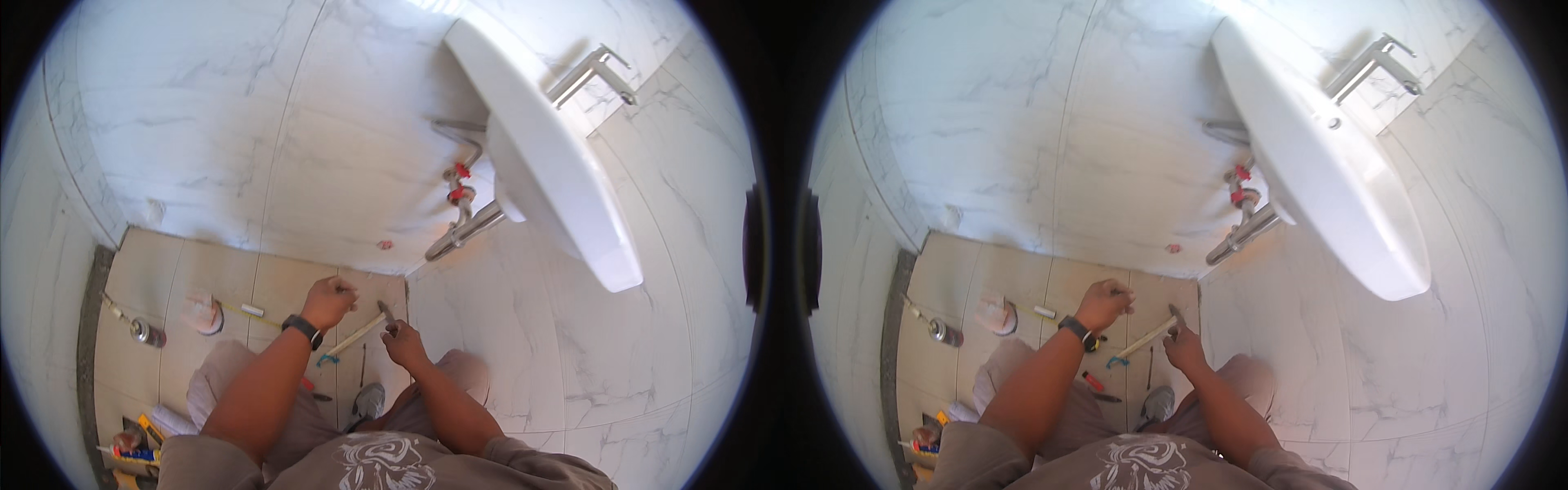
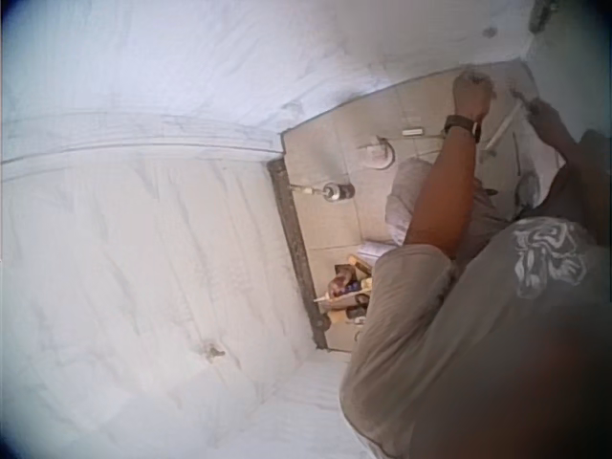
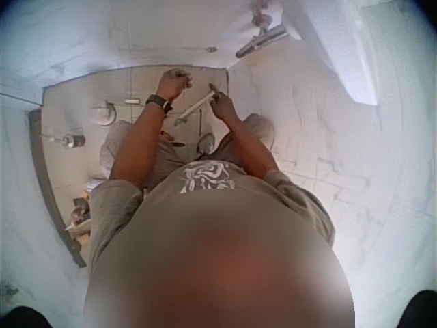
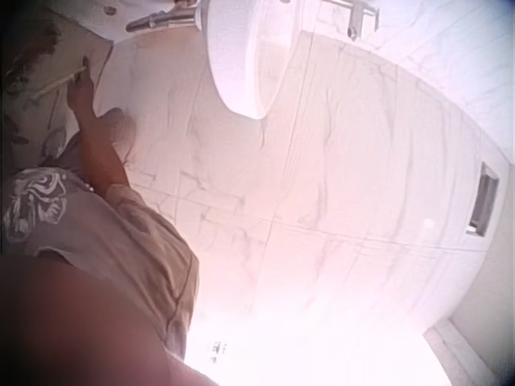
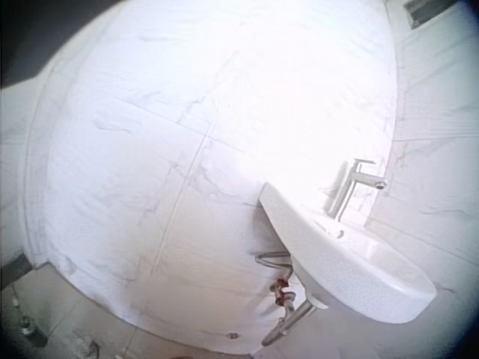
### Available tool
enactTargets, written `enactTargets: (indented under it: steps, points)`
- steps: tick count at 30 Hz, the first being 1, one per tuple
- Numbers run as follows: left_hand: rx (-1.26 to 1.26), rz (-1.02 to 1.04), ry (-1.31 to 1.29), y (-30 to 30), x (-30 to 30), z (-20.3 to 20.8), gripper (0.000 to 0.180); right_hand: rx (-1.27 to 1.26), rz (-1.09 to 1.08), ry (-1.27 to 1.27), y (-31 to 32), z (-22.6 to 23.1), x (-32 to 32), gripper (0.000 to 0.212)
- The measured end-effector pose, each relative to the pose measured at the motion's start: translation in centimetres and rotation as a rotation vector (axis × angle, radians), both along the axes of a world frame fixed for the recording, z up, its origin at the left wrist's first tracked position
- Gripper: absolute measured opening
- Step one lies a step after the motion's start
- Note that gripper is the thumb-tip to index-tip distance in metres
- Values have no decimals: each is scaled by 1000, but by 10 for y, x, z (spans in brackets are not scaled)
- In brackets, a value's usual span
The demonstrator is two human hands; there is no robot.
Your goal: The person kneels under a wall-mounted sink, tightens plumbing connections with a wrench, then applies sealant around the pipe joints using a caulking gun. They wipe excess sealant with a cloth and briefly move to retrieve materials before returning to finish the sealing.
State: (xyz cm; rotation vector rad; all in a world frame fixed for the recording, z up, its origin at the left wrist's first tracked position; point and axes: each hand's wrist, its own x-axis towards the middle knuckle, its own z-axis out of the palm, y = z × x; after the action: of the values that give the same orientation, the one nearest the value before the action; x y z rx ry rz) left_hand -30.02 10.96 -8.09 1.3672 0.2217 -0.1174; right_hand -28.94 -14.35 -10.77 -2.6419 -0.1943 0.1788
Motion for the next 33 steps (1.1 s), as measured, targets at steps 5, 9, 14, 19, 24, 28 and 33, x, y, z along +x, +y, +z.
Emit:
enactTargets:
  steps: [5, 9, 14, 19, 24, 28, 33]
  points:
    - [153, 195, -81, 1, 2, -11, 51, 414, 393, -1362, -24, 263, -51, 54]
    - [134, 102, -45, -3, 7, -22, 51, -202, 205, -1418, -53, 384, -74, 76]
    - [170, 51, -50, -11, 3, -34, 51, -254, 189, -1356, -60, 407, -68, 73]
    - [250, 45, 19, -4, -8, -32, 49, -194, 183, -1350, -62, 406, -68, 71]
    - [249, 26, 55, 1, -12, -34, 48, -180, 170, -1339, -61, 406, -70, 70]
    - [222, 16, 7, -4, -11, -40, 48, -208, 152, -1339, -61, 406, -70, 67]
    - [460, -86, 39, -6, -10, -18, 49, 109, 357, -1439, -52, 355, -84, 53]
